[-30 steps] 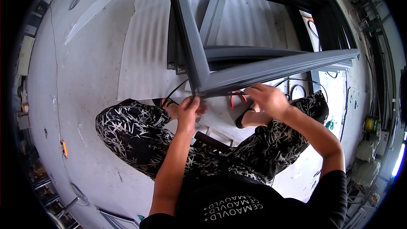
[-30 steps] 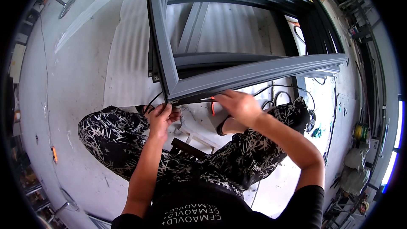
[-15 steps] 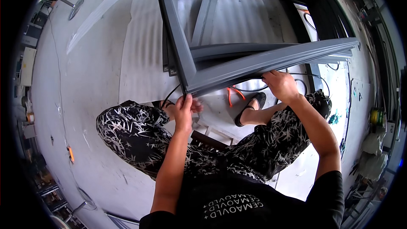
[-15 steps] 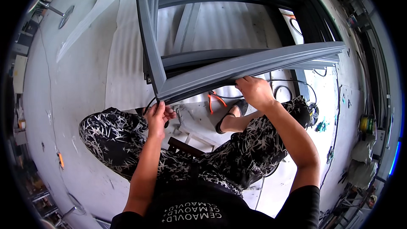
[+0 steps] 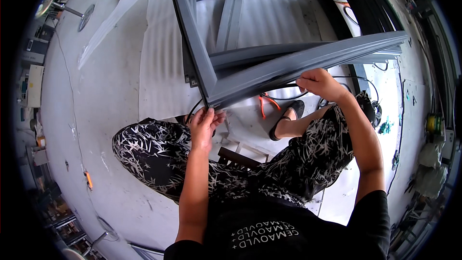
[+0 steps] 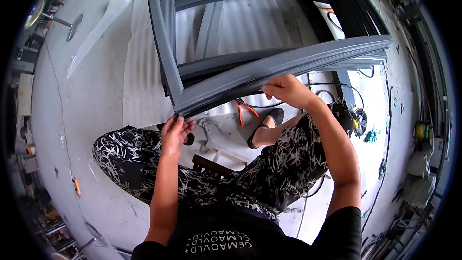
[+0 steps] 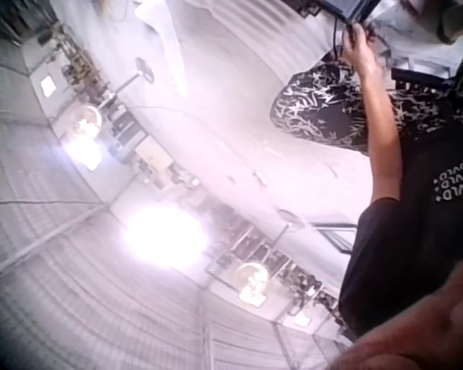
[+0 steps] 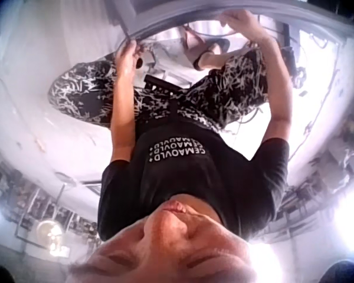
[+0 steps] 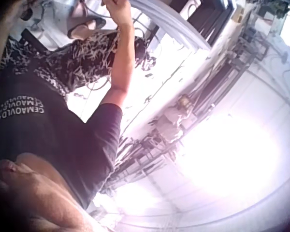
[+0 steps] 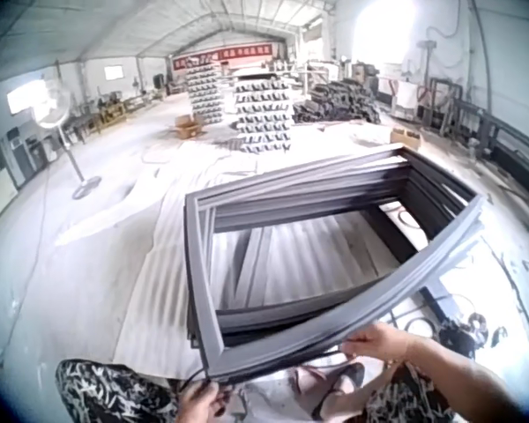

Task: The person cuts a rubber sealing strip using pliers and installs it into the frame groove by hand. They then trim the excess rubber strip with the pliers and press the seal securely along the frame.

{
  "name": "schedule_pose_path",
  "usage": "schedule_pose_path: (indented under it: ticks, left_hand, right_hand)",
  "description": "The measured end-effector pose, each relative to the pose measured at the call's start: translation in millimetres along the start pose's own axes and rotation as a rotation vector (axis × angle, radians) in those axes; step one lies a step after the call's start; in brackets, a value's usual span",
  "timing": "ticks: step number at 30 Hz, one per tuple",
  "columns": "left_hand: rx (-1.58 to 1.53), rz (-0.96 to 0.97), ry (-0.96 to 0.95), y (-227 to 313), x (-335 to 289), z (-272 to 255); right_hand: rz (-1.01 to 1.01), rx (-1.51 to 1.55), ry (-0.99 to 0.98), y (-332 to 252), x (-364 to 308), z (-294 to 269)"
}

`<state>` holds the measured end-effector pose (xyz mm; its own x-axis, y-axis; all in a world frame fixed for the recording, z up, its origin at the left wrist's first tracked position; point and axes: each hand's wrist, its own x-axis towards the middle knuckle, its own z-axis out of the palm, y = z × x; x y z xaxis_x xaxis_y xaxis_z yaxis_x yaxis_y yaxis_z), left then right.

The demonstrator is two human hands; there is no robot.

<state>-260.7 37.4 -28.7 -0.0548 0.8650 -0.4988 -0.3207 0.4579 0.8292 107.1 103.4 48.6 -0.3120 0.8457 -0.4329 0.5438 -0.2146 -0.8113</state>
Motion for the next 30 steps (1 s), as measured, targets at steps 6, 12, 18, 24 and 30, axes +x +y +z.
schedule_pose_path:
  ticks: [6, 12, 18, 24, 30]
  left_hand:
    - [0.022, 0.005, 0.031, -2.3, 4.7, 0.7]
    - [0.091, 0.058, 0.035, -10.5, 7.1, -3.8]
    - [-0.169, -0.009, 0.039, -12.6, -0.1, 5.4]
    - [-0.052, 0.037, 0.009, -12.4, 2.3, 6.4]
    - [-0.111, -0.018, 0.144, -12.1, 2.9, 10.6]
  right_hand:
    - [-0.160, -0.459, 0.204, 10.4, 5.6, 16.9]
    - [-0.242, -0.711, 0.255, 23.3, 8.0, 27.5]
    - [-0.257, -0.768, 0.293, 25.9, 9.2, 27.2]
    - [-0.273, -0.741, 0.286, 24.7, 7.7, 25.5]
    - [-0.288, -0.734, 0.287, 20.0, 6.4, 26.2]
